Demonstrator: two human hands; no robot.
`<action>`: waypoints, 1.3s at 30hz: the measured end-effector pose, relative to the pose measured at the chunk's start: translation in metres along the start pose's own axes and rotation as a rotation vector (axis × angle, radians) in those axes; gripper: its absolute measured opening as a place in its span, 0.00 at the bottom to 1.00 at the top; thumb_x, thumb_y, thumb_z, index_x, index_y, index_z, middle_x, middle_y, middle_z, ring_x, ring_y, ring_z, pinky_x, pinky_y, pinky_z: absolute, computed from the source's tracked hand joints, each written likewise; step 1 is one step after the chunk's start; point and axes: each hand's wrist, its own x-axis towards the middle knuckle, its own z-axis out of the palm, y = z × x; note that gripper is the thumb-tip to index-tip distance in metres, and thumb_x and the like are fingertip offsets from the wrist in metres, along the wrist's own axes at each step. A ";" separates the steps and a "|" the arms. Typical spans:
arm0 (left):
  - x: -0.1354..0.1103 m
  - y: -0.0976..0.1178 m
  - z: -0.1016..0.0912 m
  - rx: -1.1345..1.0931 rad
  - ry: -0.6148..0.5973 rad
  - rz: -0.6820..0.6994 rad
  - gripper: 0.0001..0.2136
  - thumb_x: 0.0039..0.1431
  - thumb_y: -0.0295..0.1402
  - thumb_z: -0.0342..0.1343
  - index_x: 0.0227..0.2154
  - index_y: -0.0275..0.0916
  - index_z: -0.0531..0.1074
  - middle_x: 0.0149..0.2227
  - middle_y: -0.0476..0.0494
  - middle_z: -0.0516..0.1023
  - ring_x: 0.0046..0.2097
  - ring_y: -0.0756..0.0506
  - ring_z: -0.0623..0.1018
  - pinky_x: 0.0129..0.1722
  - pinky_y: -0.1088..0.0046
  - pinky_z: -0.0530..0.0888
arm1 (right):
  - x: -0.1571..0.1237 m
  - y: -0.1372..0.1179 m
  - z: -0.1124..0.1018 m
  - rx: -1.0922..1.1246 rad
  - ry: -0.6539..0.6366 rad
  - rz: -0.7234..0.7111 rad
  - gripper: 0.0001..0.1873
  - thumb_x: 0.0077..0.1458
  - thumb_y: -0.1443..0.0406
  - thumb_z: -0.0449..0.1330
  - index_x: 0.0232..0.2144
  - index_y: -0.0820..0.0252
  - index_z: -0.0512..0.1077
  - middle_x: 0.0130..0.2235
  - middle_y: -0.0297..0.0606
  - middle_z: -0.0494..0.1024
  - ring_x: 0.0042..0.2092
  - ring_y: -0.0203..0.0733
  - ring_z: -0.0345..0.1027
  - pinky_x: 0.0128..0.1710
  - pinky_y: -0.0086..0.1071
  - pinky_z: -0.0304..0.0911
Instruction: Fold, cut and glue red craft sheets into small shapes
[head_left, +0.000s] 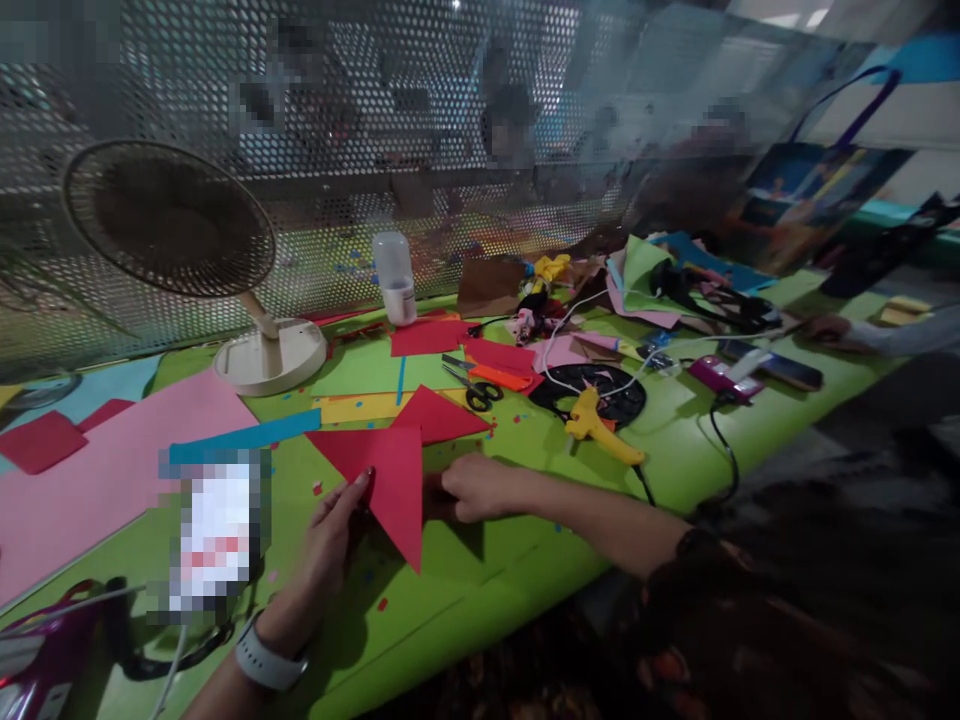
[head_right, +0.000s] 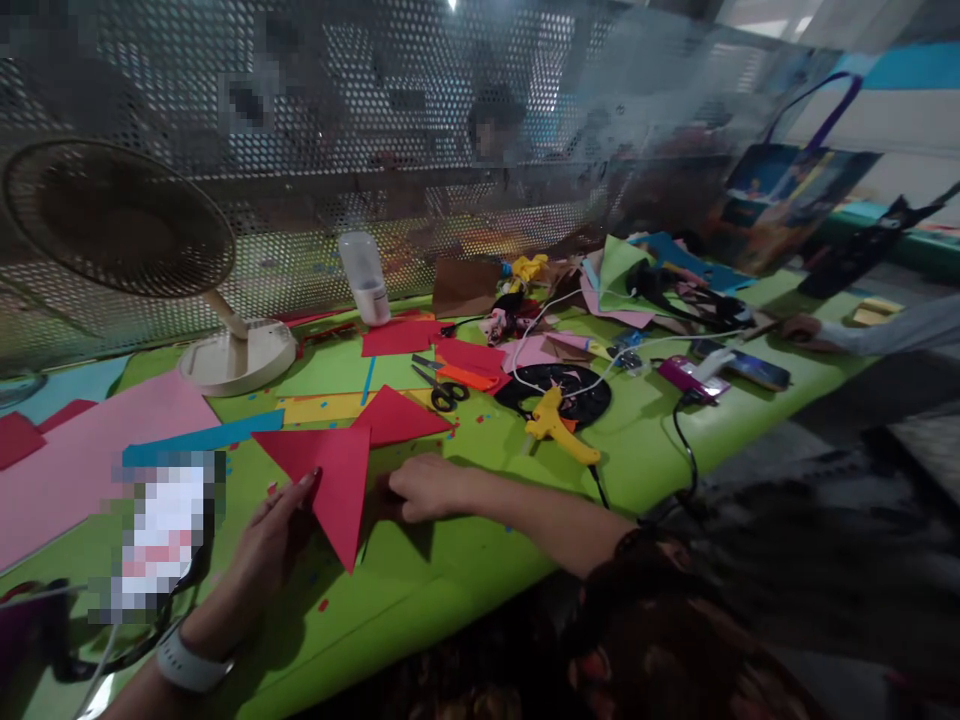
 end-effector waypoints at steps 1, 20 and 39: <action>0.000 0.000 0.001 0.001 0.002 0.003 0.14 0.43 0.36 0.69 0.31 0.35 0.76 0.26 0.46 0.80 0.24 0.47 0.78 0.24 0.75 0.76 | 0.000 0.001 0.001 0.007 0.010 -0.009 0.22 0.58 0.53 0.51 0.45 0.61 0.73 0.36 0.45 0.81 0.35 0.46 0.74 0.26 0.32 0.52; 0.002 -0.001 -0.002 -0.013 -0.043 0.067 0.13 0.40 0.38 0.70 0.27 0.35 0.77 0.25 0.47 0.80 0.24 0.49 0.77 0.23 0.77 0.74 | -0.002 -0.003 -0.004 -0.016 -0.030 0.028 0.21 0.59 0.53 0.51 0.39 0.62 0.75 0.35 0.47 0.80 0.35 0.47 0.73 0.28 0.32 0.55; 0.007 -0.006 -0.005 -0.139 -0.062 0.059 0.14 0.45 0.40 0.68 0.32 0.37 0.79 0.28 0.46 0.81 0.27 0.48 0.76 0.28 0.74 0.72 | -0.007 -0.004 0.001 -0.022 0.507 -0.263 0.29 0.56 0.68 0.55 0.60 0.52 0.61 0.66 0.47 0.50 0.67 0.53 0.42 0.60 0.51 0.52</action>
